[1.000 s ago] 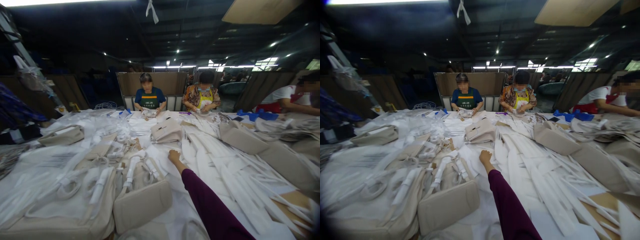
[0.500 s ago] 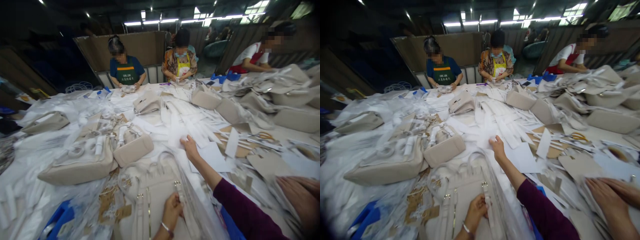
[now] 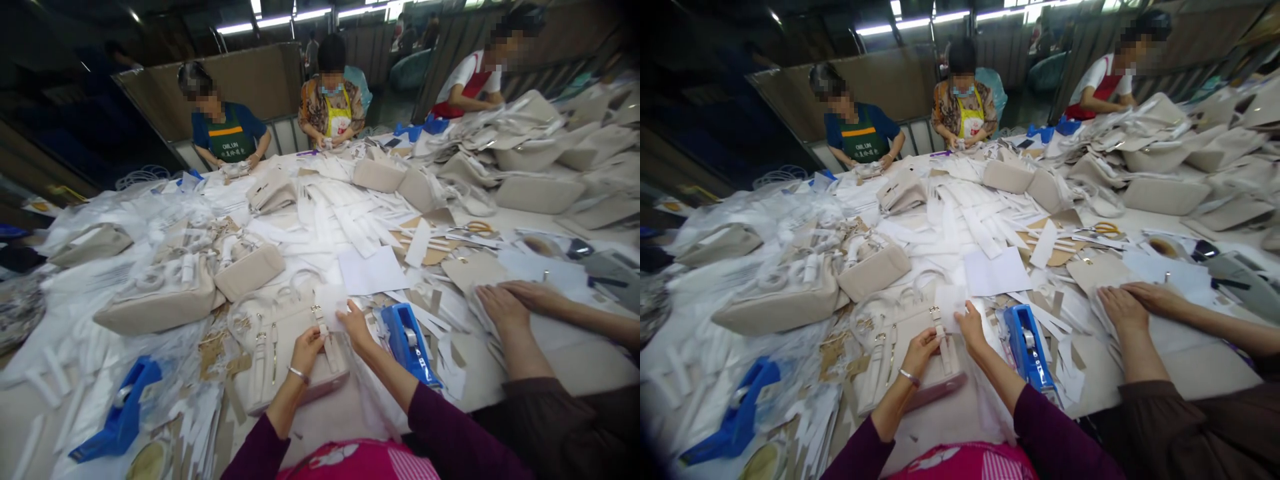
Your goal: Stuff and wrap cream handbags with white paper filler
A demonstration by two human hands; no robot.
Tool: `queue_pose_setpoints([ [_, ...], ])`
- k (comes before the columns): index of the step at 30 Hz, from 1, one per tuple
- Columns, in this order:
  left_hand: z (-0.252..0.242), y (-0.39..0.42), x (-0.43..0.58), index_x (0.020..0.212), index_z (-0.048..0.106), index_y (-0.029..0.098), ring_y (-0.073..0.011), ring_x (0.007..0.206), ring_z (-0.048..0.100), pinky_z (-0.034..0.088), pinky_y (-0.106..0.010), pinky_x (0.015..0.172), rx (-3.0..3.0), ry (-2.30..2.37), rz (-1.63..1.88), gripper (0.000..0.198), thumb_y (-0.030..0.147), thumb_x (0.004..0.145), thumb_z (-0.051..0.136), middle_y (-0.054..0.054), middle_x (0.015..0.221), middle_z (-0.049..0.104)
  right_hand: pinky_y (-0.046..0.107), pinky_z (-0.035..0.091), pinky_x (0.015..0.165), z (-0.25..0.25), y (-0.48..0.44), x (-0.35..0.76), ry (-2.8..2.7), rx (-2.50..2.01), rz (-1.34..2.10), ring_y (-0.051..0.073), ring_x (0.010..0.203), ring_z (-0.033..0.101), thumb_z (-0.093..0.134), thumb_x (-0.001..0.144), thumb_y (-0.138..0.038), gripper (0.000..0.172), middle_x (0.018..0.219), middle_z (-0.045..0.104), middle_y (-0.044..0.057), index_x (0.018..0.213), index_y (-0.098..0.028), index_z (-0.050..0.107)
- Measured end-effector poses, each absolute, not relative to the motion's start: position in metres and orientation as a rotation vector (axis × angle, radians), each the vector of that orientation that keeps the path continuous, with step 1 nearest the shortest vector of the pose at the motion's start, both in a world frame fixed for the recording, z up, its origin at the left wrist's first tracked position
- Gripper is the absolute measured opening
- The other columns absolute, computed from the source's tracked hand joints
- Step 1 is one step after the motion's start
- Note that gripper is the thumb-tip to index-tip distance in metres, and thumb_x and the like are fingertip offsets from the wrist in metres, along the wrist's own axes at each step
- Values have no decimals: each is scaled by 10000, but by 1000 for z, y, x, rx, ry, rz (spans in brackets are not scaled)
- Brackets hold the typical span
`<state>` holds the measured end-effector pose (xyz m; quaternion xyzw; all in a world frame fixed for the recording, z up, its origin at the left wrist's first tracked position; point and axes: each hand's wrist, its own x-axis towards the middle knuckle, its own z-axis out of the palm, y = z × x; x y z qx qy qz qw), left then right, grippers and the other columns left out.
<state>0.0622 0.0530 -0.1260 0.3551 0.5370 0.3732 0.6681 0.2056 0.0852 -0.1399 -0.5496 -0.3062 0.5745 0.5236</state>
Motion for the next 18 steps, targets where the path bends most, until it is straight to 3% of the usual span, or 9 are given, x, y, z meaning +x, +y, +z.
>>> queue_pose_setpoints([
  [7, -118, 43, 62, 860, 608, 154, -137, 508, 540, 383, -233, 477, 1022, 1381, 853, 263, 339, 675, 630, 13, 587, 566, 267, 468, 553, -140, 74, 195, -803, -1319, 1589, 163, 628, 577, 580, 591, -244, 311, 719, 653, 9, 892, -172, 547],
  [10, -111, 42, 56, 875, 638, 169, -135, 568, 518, 424, -263, 574, 1231, 1533, 952, 251, 315, 671, 642, 11, 643, 532, 279, 481, 564, -137, 74, 195, -791, -1277, 1696, 168, 624, 589, 592, 568, -212, 349, 720, 665, 12, 914, -171, 567],
  [14, -108, 52, 42, 935, 622, 160, -172, 751, 546, 449, -313, 728, 1093, 1781, 1224, 422, 349, 577, 739, -39, 833, 562, 314, 505, 607, -134, 74, 195, -739, -1185, 1811, 190, 658, 618, 595, 560, -188, 385, 777, 688, 20, 944, -185, 583],
  [18, -111, 68, 43, 927, 612, 110, -200, 732, 603, 472, -349, 707, 590, 1332, 1059, 517, 472, 581, 739, -85, 816, 640, 330, 509, 650, -132, 75, 193, -774, -1203, 1803, 197, 680, 625, 578, 565, -176, 404, 784, 694, 18, 968, -184, 600],
])
